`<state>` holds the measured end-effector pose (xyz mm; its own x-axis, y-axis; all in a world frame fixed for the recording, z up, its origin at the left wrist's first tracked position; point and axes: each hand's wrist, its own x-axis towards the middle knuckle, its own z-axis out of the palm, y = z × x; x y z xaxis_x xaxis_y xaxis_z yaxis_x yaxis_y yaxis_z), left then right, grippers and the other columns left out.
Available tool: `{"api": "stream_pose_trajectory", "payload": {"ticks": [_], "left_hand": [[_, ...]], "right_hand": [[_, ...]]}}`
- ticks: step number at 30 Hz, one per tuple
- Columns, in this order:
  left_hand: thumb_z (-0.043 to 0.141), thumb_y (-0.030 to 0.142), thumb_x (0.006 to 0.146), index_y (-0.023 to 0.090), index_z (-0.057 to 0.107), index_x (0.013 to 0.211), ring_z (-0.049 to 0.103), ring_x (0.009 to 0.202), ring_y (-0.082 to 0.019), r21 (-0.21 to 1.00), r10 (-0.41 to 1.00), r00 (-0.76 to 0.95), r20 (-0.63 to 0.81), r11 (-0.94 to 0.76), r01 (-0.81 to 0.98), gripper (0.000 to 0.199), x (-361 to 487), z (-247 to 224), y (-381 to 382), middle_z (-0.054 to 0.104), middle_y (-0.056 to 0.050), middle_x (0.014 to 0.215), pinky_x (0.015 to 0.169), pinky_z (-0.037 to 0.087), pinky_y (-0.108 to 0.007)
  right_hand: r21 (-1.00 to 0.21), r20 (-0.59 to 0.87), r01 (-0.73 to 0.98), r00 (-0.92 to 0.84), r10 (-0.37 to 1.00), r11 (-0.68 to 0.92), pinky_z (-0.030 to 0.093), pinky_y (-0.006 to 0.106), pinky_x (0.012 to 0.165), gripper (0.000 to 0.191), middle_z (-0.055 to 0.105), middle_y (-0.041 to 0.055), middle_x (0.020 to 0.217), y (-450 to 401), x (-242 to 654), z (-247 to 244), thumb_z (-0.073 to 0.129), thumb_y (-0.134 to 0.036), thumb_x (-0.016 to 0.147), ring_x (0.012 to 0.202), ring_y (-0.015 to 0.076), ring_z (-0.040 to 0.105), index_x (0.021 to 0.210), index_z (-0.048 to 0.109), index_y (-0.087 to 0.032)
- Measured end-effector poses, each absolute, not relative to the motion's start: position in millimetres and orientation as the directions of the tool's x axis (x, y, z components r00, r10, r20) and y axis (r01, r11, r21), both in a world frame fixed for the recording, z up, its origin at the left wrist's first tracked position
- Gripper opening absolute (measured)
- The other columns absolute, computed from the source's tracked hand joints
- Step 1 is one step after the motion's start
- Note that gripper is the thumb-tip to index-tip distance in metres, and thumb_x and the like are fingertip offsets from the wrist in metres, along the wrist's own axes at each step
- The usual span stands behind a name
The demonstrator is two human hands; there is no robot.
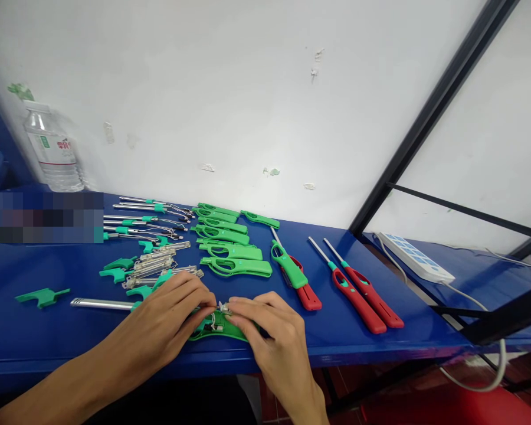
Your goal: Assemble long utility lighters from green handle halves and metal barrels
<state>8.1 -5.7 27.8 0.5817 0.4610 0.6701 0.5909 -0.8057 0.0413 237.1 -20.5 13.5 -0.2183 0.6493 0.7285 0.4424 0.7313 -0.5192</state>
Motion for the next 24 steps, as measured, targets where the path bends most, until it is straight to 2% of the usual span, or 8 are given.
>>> {"api": "stream_pose_trajectory", "payload": {"ticks": [7, 24], "left_hand": [[0.042, 0.011, 0.115, 0.016, 0.062, 0.099, 0.057, 0.086, -0.023, 0.061, 0.472, 0.588, 0.657, -0.811, 0.582, 0.026, 7.7, 27.5, -6.2, 0.067, -0.003, 0.092, 0.085, 0.046, -0.039], [0.039, 0.013, 0.117, 0.016, 0.063, 0.100, 0.057, 0.086, -0.024, 0.018, 0.450, 0.597, 0.664, -0.808, 0.589, 0.029, 9.1, 25.8, -4.7, 0.067, -0.004, 0.092, 0.084, 0.045, -0.041]], "right_hand": [[-0.515, 0.726, 0.448, -0.226, 0.650, 0.731, 0.067, 0.027, 0.082, 0.029, 0.089, -0.0019, 0.105, -20.9, 236.6, 14.9, 0.080, -0.006, 0.097, 0.087, 0.0191, 0.078, 0.112, 0.088, -0.030], [-0.489, 0.740, 0.436, -0.252, 0.624, 0.756, 0.066, 0.025, 0.083, 0.035, 0.089, -0.0033, 0.109, -19.6, 236.7, 11.8, 0.081, -0.004, 0.096, 0.089, 0.0174, 0.077, 0.117, 0.087, -0.030]]}}
